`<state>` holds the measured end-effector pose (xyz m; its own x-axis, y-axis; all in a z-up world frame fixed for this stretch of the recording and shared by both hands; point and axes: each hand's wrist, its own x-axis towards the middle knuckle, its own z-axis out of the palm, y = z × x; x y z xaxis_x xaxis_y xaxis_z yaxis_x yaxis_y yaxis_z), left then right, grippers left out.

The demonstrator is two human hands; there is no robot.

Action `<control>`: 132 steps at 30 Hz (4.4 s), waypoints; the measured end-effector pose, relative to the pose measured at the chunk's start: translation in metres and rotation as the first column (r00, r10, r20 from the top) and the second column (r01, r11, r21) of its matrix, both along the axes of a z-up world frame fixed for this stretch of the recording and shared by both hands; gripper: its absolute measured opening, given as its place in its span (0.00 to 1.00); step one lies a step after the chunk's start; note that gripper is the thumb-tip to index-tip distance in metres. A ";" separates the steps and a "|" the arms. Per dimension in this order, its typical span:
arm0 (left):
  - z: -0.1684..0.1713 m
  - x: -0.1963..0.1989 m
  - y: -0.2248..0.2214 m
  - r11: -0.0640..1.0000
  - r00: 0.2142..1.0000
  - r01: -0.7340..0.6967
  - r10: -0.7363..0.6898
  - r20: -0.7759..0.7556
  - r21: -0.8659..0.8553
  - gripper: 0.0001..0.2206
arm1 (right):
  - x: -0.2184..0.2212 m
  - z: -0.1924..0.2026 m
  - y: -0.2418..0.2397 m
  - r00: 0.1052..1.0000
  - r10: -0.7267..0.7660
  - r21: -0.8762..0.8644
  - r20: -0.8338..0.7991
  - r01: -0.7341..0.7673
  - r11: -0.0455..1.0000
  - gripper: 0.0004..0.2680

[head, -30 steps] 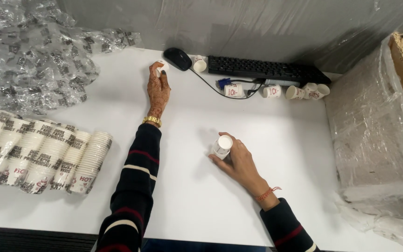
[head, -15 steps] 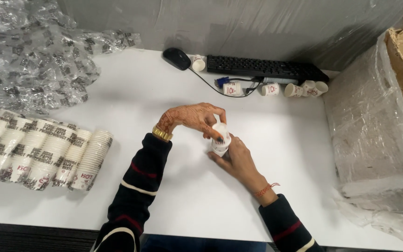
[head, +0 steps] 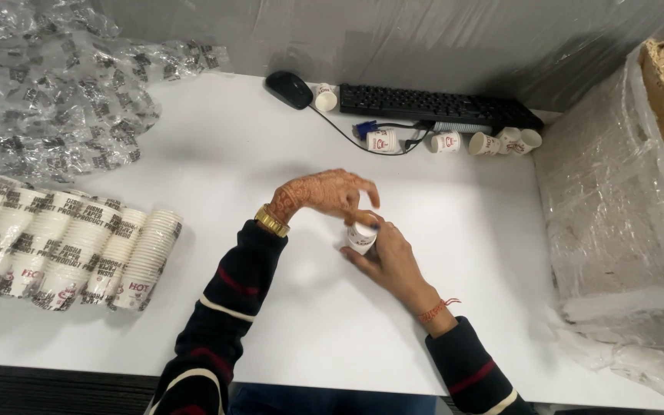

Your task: Stacking paper cups and inserting them into plastic sleeves for packaging.

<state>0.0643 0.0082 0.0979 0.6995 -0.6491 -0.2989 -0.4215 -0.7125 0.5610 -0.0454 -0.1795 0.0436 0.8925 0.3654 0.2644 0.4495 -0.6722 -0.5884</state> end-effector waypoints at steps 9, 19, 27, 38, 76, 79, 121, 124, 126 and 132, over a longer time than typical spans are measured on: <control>-0.128 0.152 0.026 0.797 0.475 -0.361 0.604 0.640 -0.485 0.31 | 0.002 -0.003 -0.002 0.997 0.031 0.038 0.075 -0.034 0.999 0.26; -0.160 0.183 0.037 0.817 0.451 -0.385 0.572 0.685 -0.429 0.27 | 0.009 -0.006 -0.001 0.998 0.061 0.036 0.023 -0.062 0.997 0.26; -0.134 0.173 0.026 0.863 0.516 -0.382 0.496 0.699 -0.331 0.25 | 0.005 -0.001 -0.001 0.998 0.041 0.012 0.056 -0.041 0.999 0.26; -0.160 0.200 0.025 0.881 0.418 -0.360 0.445 0.792 -0.306 0.31 | 0.007 -0.003 0.001 0.999 0.030 0.011 0.021 -0.030 0.999 0.26; -0.090 -0.074 -0.027 0.678 0.772 -0.127 0.525 0.357 -0.723 0.21 | 0.006 -0.012 -0.004 0.998 0.049 -0.061 0.037 -0.047 0.997 0.19; -0.108 -0.054 -0.020 0.654 0.907 -0.235 0.414 0.080 -0.719 0.23 | 0.005 -0.001 -0.004 0.999 0.045 0.030 -0.005 -0.045 0.999 0.23; -0.105 -0.006 -0.030 0.797 0.677 -0.231 0.543 0.497 -0.558 0.28 | 0.122 -0.022 -0.030 0.911 0.196 0.744 -0.364 0.157 0.649 0.12; -0.088 -0.017 -0.032 0.892 0.581 -0.213 0.445 0.682 -0.400 0.31 | 0.122 -0.019 -0.033 0.906 0.217 0.751 -0.364 0.148 0.643 0.10; -0.104 -0.009 -0.031 0.908 0.507 -0.208 0.418 0.754 -0.364 0.30 | 0.121 -0.023 -0.032 0.906 0.207 0.741 -0.370 0.154 0.653 0.09; -0.100 -0.006 -0.035 0.917 0.234 -0.187 0.389 0.891 -0.351 0.33 | 0.127 -0.039 -0.032 0.936 0.183 0.743 -0.299 0.109 0.660 0.09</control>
<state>0.0582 -0.0266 -0.0024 0.5703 -0.2978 0.7656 -0.5001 -0.8652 0.0360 0.0818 -0.2118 0.0043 0.9637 0.2117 0.1627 0.1517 0.0673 -0.9861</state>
